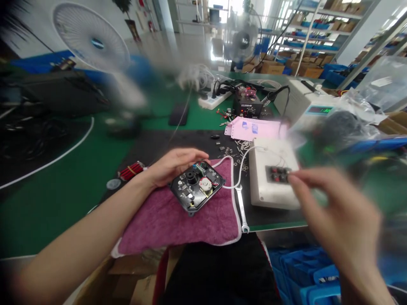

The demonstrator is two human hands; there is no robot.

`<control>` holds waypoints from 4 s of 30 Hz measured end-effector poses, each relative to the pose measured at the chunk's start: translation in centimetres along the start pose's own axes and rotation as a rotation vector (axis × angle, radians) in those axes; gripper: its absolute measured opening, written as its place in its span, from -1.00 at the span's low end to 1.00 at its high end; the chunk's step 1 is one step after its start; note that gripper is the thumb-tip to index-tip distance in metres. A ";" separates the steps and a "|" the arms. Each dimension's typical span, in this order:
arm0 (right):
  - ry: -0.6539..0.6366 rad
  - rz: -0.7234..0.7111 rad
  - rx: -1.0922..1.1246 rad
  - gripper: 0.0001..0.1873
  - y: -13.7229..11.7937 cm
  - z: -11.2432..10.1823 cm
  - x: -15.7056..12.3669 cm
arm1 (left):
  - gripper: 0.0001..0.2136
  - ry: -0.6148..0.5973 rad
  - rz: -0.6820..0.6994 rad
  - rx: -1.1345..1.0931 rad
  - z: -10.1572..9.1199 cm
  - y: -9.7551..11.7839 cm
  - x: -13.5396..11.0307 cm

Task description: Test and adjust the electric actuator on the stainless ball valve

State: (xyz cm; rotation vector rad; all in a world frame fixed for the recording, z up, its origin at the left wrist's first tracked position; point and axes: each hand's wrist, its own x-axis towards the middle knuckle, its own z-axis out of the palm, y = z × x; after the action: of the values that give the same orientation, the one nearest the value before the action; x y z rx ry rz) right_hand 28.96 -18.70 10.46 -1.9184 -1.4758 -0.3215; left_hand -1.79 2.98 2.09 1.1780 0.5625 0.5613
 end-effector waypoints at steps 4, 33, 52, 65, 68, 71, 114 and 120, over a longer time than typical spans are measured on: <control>-0.106 -0.191 0.142 -0.79 -1.0 0.6 -1.4 | -0.63 0.246 0.126 0.250 0.1 2.4 -1.1; -0.504 0.105 -0.009 -0.52 9.9 6.6 11.5 | -0.11 0.747 0.412 0.477 11.6 -5.5 -8.7; -0.463 0.137 -0.097 -0.57 9.7 6.7 11.2 | -0.22 0.744 0.435 0.502 12.2 -4.6 -8.9; -0.441 0.033 -0.077 -0.59 10.8 6.7 11.0 | -0.19 0.736 0.441 0.518 11.8 -4.8 -8.9; -0.423 0.031 -0.075 -0.63 10.8 6.7 10.9 | -0.18 0.728 0.449 0.505 11.6 -5.0 -8.9; -0.433 0.019 -0.065 -0.66 10.8 6.7 10.8 | -0.18 0.707 0.453 0.479 11.5 -5.2 -8.8; -0.160 0.206 -0.032 -0.67 15.2 0.8 -0.8 | -0.08 0.819 0.510 0.471 10.2 -6.8 -7.7; -0.168 0.226 -0.036 -0.67 13.3 -0.8 -2.5 | -0.06 0.801 0.480 0.479 10.1 -7.2 -7.8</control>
State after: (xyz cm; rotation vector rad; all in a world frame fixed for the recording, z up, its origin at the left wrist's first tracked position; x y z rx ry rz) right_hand 40.59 -22.74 4.78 -2.1613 -1.3471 -0.0864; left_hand 0.03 -11.24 -1.07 1.5405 1.1480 1.3939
